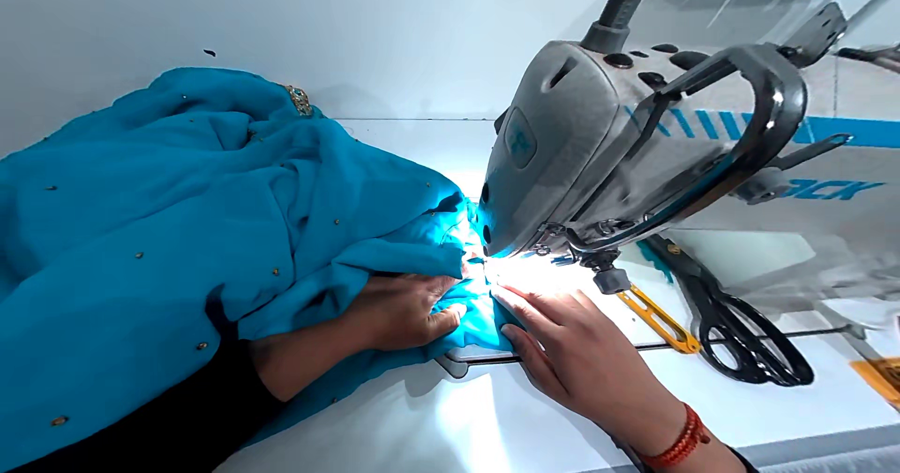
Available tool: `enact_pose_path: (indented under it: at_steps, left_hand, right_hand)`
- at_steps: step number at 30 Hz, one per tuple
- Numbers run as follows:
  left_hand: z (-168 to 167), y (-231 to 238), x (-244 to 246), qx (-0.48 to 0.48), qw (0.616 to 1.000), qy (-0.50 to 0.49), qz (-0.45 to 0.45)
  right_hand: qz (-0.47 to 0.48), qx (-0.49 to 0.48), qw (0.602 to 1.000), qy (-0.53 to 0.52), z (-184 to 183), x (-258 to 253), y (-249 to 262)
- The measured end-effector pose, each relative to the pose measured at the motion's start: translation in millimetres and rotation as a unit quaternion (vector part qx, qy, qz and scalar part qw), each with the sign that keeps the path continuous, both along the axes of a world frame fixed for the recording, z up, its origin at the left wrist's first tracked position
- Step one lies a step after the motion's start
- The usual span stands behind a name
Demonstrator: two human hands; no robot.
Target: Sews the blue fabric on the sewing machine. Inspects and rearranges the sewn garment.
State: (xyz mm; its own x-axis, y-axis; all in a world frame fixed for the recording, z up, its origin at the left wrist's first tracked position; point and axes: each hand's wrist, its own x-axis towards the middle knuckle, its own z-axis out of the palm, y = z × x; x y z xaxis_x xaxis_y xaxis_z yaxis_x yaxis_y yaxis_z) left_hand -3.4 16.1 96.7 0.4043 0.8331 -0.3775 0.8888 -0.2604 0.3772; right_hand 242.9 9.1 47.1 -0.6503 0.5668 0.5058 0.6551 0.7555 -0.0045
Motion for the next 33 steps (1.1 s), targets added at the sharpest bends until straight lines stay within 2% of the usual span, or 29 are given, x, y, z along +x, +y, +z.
enact_pose_path:
  at_steps: [13, 27, 33]
  left_hand:
    - [6, 4, 2, -0.033, 0.999, 0.024, 0.006]
    - [2, 9, -1, -0.021, 1.0, 0.007, 0.011]
    - [-9, 14, -5, 0.023, 1.0, -0.018, -0.011]
  right_hand:
    - [-0.005, -0.008, 1.0, 0.0, 0, 0, 1]
    - [-0.005, -0.013, 1.0, 0.02, 0, 0, 2]
    - [-0.014, -0.015, 1.0, 0.017, 0, -1, 2]
